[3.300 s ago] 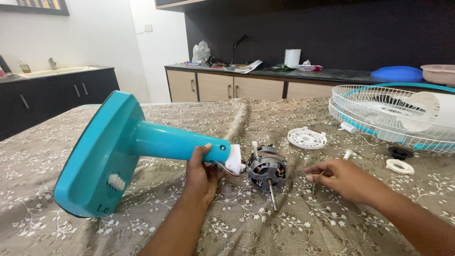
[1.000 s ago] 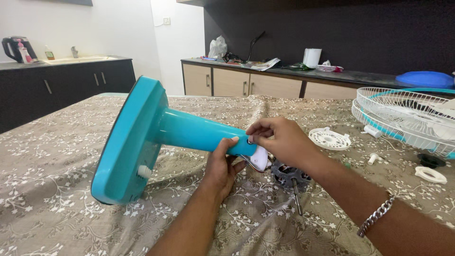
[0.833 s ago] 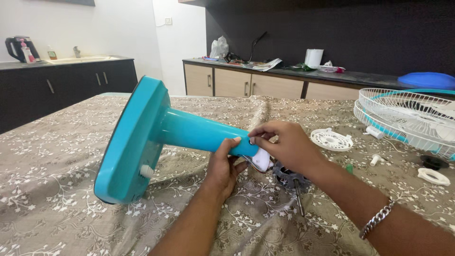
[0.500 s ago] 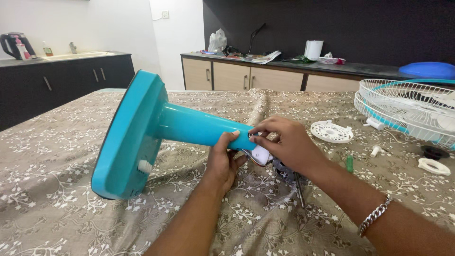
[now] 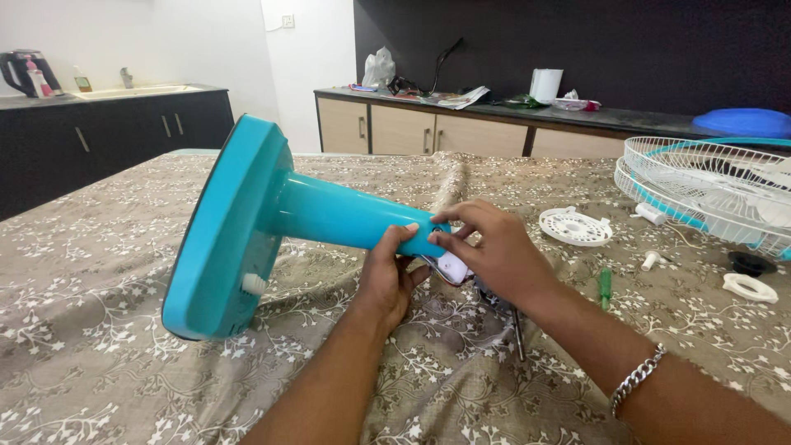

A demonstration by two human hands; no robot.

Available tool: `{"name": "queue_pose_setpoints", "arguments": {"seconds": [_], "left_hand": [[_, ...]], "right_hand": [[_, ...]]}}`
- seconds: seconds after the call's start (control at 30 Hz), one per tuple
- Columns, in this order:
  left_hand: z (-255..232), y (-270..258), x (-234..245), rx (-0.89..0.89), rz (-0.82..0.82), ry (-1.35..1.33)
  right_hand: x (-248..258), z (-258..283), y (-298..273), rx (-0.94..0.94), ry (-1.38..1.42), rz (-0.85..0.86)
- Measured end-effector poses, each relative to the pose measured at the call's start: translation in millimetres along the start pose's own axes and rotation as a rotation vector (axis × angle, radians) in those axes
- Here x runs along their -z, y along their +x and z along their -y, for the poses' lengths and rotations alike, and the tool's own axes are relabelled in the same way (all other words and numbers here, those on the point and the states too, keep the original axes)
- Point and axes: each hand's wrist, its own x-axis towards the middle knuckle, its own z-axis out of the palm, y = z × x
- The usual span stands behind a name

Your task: The person reassembles an electric fan by connecting the motor to the fan stand, securing it with a screwdriver, and attaching the rear fan cage. The person uses a screwdriver to tighten screws and aligns components by hand.

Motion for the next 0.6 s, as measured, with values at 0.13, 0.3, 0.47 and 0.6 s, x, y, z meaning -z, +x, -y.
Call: {"name": "queue_pose_setpoints", "arguments": {"seconds": [0.13, 0.3, 0.47, 0.6], "left_hand": [[-0.1, 0.4, -2.0, 0.021, -0.009, -0.009], [-0.1, 1.2, 0.1, 0.015, 0.009, -0.021], [3.1, 4.4, 3.0, 0.021, 0.017, -0.041], [4.9, 7.2, 5.8, 0.026, 0.040, -0.055]], "right_hand": [[-1.0, 0.5, 7.0, -0.061, -0.080, 0.032], [5.0, -7.6, 9.6, 0.000, 0.046, 0.122], [5.7, -8.4, 8.3, 0.067, 0.058, 0.104], [-0.4, 1.8, 12.0, -0.136, -0.009, 0.089]]}}
